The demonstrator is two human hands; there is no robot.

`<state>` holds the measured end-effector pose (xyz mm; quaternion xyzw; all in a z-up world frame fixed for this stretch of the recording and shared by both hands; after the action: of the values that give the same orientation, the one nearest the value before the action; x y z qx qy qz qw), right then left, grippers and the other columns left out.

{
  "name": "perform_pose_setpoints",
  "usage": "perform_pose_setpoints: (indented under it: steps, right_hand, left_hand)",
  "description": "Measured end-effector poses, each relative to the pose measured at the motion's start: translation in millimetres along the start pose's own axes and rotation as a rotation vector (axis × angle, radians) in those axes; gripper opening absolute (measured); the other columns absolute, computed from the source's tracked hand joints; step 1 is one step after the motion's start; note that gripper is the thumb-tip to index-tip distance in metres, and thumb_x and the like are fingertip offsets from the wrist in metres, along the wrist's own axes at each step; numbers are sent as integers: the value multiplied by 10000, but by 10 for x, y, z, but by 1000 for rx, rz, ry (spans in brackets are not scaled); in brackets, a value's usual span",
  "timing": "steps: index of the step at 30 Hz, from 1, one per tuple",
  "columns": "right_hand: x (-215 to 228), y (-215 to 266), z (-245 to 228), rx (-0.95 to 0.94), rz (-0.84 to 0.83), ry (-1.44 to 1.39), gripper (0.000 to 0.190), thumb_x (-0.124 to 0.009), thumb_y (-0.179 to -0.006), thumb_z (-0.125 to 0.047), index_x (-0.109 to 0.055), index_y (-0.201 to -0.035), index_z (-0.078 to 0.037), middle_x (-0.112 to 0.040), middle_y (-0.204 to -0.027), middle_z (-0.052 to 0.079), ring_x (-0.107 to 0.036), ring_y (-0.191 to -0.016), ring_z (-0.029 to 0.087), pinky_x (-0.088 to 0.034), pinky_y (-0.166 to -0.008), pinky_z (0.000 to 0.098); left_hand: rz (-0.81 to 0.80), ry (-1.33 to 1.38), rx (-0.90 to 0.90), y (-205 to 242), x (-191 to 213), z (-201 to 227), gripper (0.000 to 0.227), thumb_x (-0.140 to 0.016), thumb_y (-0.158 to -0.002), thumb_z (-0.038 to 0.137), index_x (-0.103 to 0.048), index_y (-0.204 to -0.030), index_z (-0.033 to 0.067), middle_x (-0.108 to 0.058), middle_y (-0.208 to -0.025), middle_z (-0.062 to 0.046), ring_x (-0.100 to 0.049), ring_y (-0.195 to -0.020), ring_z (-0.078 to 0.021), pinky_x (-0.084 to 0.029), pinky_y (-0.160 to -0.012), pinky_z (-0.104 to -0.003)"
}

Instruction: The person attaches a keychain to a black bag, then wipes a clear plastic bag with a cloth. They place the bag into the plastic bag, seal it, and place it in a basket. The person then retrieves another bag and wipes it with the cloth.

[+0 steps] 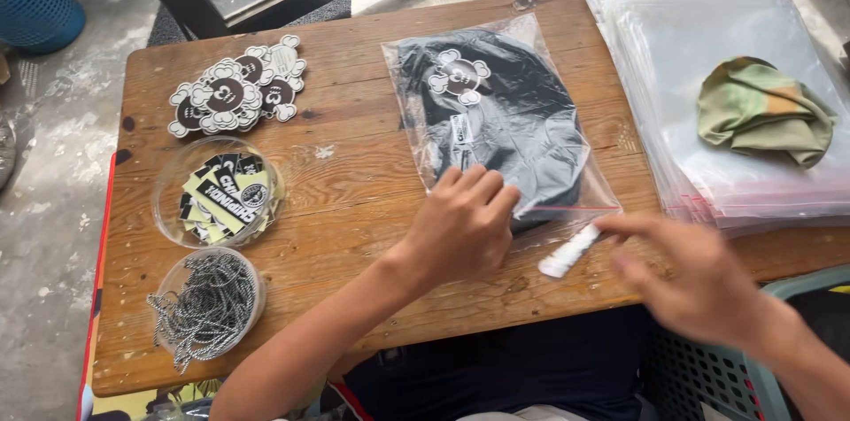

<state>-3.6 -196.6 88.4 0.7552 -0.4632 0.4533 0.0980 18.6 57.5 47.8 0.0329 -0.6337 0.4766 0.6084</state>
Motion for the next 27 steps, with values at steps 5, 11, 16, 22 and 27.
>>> perform_pose_setpoints:
  steps: [5, 11, 16, 22, 27]
  right_hand:
    - [-437, -23, -4, -8, -484, 6, 823, -565, -965, -364, -154, -1544, 51, -204, -1620, 236, -191, -1505, 303, -156, -1191, 390]
    - [-797, -584, 143, -56, -442, 247, 867, -454, -979, -594, -236, -1547, 24, -271, -1572, 286, -165, -1501, 424, -138, -1149, 624]
    - [-691, -433, 76, 23, -430, 279, 867, -453, -971, -618, -273, -1541, 9, -326, -1563, 263, -233, -1486, 430, -173, -1143, 635]
    - [-217, -142, 214, 441, -198, 8, 246, -649, -957, -230, -572, -777, -81, -586, -713, 42, -548, -582, 225, -458, -550, 348]
    - [-210, -7, 806, 214, -76, 273, 291, -581, -780, 75, -486, -1030, -40, -510, -1048, 167, -541, -972, 323, -508, -809, 411]
  left_hand:
    - [208, 105, -50, -134, 151, 15, 123, -585, -822, 29, -479, -765, 52, -455, -712, -89, -413, -615, -253, -315, -602, -384]
    - [290, 184, -54, 89, -117, -15, 55, -610, -836, 105, -569, -815, 74, -475, -725, -64, -457, -631, -246, -360, -588, -373]
    - [171, 192, 2, 130, -75, -7, 302, -665, -765, 312, -622, -945, 73, -497, -851, -83, -527, -778, -303, -433, -668, -390]
    - [-213, 50, 80, 211, -216, 6, 447, -666, -817, 376, -524, -1102, 64, -494, -1048, -163, -466, -963, -326, -391, -774, -450]
    - [-199, 3, 119, 187, -237, -13, 245, -654, -818, 237, -546, -951, 62, -516, -966, -142, -483, -893, -324, -427, -745, -442]
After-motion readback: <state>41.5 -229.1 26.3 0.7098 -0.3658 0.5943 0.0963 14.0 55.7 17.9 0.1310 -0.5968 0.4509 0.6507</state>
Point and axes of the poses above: each hand's wrist, its own y-axis away from the middle knuckle, its own x-axis out of the back of the hand, z = x × y, the point moved 2 cm from there along -y, towards the middle knuckle
